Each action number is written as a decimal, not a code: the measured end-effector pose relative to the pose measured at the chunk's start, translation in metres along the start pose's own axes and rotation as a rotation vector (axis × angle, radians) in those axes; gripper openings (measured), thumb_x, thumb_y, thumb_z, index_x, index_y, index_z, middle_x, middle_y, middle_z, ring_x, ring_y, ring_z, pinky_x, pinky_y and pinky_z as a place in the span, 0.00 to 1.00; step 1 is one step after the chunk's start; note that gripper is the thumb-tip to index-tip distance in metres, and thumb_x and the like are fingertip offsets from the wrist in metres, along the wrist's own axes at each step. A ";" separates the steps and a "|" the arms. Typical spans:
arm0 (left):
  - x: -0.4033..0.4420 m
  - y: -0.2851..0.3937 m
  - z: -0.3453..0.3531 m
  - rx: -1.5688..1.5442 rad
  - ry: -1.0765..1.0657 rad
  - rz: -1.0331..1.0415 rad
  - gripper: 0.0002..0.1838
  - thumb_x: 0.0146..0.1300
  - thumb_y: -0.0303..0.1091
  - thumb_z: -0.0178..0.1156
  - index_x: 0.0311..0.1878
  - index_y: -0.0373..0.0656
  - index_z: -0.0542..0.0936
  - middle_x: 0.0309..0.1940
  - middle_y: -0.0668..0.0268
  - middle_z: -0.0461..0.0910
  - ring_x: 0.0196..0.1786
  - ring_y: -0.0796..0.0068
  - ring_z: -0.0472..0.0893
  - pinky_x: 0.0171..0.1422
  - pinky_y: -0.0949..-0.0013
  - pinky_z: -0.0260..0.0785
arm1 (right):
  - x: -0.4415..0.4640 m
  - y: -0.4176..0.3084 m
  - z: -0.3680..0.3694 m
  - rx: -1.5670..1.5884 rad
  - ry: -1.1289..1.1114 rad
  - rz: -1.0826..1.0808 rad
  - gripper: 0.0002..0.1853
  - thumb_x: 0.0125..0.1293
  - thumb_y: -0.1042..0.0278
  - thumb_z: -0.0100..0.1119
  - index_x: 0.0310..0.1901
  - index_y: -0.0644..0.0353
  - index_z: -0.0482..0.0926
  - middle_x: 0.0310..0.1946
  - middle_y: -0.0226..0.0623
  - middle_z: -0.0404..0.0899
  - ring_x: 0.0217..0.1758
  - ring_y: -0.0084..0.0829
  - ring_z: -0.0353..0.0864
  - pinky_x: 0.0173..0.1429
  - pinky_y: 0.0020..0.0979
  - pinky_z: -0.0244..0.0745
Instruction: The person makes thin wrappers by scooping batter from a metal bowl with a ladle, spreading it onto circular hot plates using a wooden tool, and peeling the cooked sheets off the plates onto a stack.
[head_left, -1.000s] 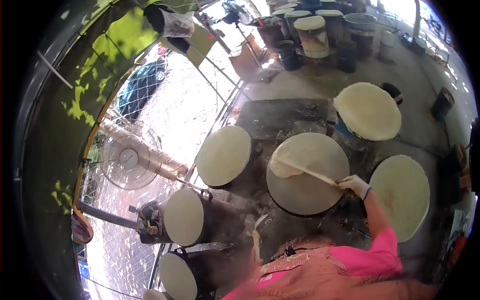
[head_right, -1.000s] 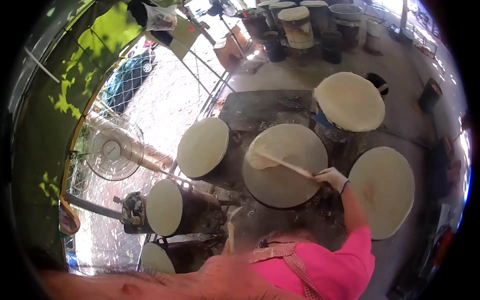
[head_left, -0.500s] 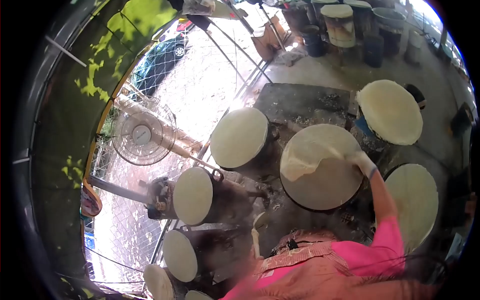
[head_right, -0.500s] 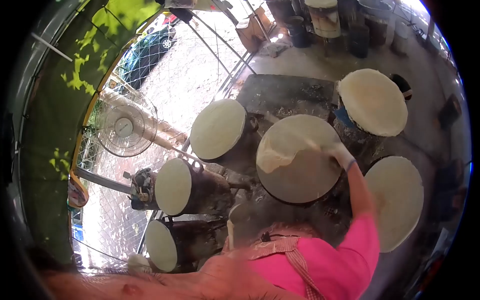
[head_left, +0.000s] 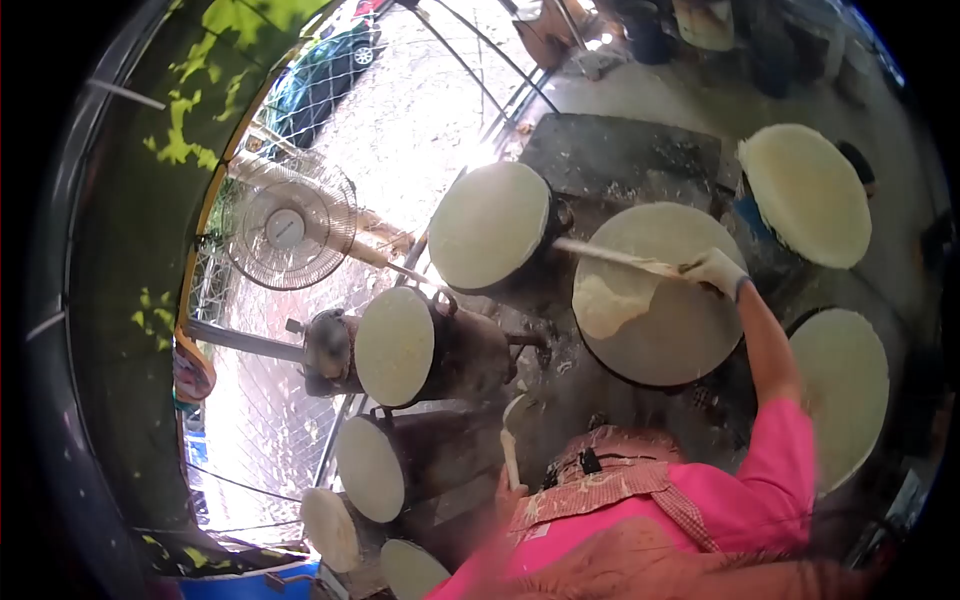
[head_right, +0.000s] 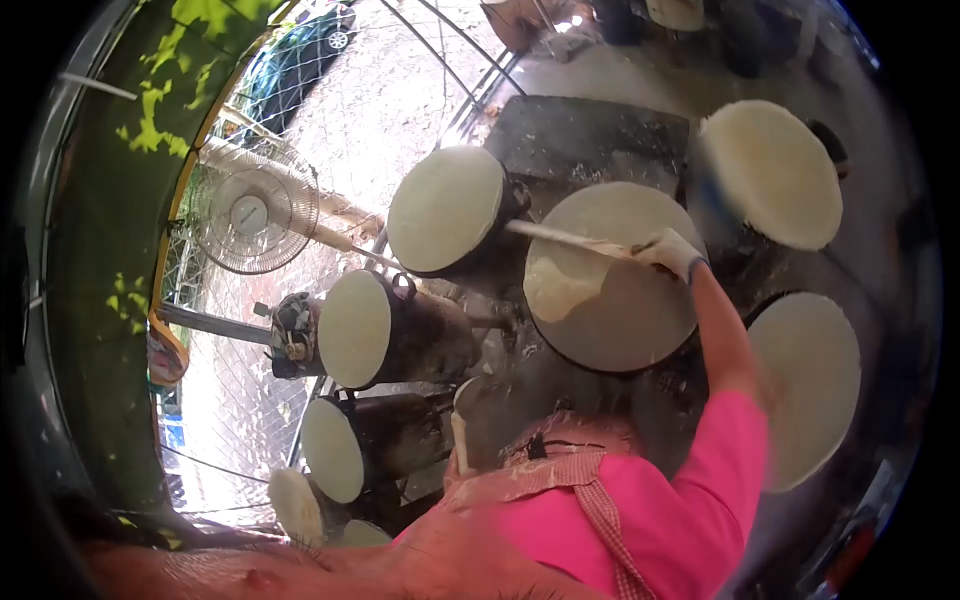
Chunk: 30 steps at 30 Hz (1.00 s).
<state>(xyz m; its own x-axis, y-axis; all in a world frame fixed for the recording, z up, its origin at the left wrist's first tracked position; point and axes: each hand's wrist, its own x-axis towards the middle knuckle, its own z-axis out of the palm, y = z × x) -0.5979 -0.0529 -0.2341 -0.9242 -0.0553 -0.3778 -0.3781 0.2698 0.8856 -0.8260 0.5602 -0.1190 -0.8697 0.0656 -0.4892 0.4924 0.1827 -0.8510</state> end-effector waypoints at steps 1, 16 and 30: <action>-0.004 0.002 -0.002 0.036 0.012 -0.077 0.39 0.51 0.24 0.57 0.71 0.41 0.59 0.52 0.57 0.74 0.47 0.70 0.74 0.51 0.70 0.67 | 0.011 0.004 -0.001 -0.130 -0.093 0.039 0.06 0.53 0.67 0.63 0.32 0.58 0.83 0.22 0.31 0.77 0.23 0.27 0.74 0.28 0.32 0.69; -0.011 -0.002 -0.028 0.171 -0.021 -0.130 0.40 0.53 0.20 0.52 0.73 0.48 0.56 0.33 0.66 0.72 0.25 0.78 0.69 0.29 0.74 0.65 | 0.000 0.031 0.012 -0.259 -0.268 -0.052 0.06 0.55 0.64 0.64 0.25 0.54 0.81 0.18 0.33 0.78 0.19 0.28 0.73 0.25 0.33 0.68; 0.055 0.033 -0.130 -0.139 -0.348 -0.222 0.42 0.55 0.17 0.51 0.72 0.60 0.53 0.17 0.72 0.64 0.12 0.82 0.64 0.12 0.74 0.56 | -0.241 0.157 0.302 0.462 0.867 -0.005 0.12 0.61 0.63 0.62 0.42 0.61 0.83 0.23 0.22 0.73 0.24 0.17 0.67 0.26 0.23 0.63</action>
<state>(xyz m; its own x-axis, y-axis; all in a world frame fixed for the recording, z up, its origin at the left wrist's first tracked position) -0.6677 -0.1723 -0.1904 -0.7557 0.2364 -0.6108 -0.5914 0.1542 0.7915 -0.5294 0.2771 -0.1924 -0.5042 0.7970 -0.3326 0.2923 -0.2049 -0.9341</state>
